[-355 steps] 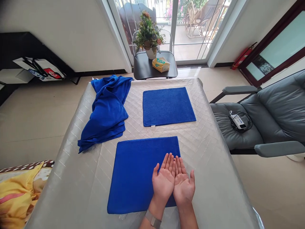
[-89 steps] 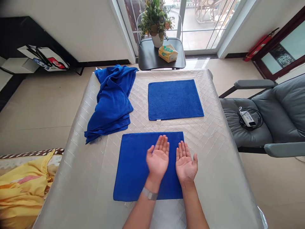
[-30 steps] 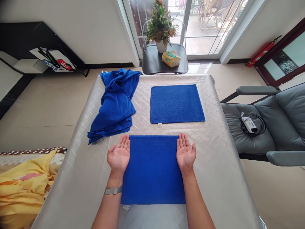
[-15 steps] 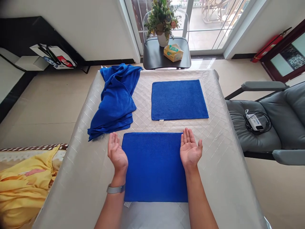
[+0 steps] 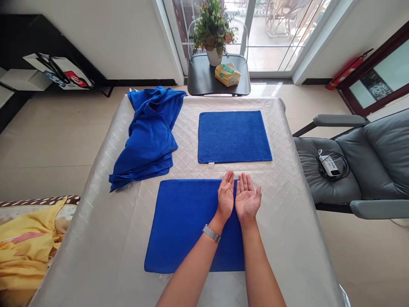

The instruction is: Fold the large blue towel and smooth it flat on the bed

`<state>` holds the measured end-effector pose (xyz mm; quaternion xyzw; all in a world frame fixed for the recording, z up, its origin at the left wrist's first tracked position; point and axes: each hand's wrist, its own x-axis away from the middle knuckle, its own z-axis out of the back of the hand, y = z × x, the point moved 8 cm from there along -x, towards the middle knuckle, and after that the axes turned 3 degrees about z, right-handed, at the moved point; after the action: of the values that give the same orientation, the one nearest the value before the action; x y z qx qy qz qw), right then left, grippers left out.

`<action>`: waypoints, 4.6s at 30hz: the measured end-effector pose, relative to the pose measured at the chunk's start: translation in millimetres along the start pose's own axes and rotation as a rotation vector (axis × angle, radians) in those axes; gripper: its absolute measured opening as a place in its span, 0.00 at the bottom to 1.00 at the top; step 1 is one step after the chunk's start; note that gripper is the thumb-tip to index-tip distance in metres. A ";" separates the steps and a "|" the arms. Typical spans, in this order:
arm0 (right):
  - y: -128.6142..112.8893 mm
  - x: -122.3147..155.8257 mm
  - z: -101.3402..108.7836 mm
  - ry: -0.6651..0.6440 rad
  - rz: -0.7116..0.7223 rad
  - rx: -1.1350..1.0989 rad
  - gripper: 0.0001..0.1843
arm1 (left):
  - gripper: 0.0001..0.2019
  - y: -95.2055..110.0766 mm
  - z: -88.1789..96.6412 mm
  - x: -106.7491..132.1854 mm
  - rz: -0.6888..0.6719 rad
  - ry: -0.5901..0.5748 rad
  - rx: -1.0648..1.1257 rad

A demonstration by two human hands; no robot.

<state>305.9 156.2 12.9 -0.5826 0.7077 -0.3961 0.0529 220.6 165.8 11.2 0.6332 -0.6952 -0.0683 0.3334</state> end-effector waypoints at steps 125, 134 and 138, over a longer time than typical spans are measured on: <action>0.5 38.0 9.7 0.011 0.025 0.096 0.25 | 0.18 223.8 143.5 48.3 -0.681 0.543 -0.671; 5.4 34.5 19.9 0.022 0.012 0.018 0.27 | 0.19 34.9 1.5 49.7 -0.111 -0.002 -0.107; 6.0 34.2 19.5 0.018 -0.001 0.029 0.27 | 0.19 4.7 10.8 38.6 -0.018 0.072 0.000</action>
<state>300.9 116.9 9.2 -0.5786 0.7021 -0.4115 0.0545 211.7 127.4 19.9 0.6415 -0.6770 -0.0485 0.3575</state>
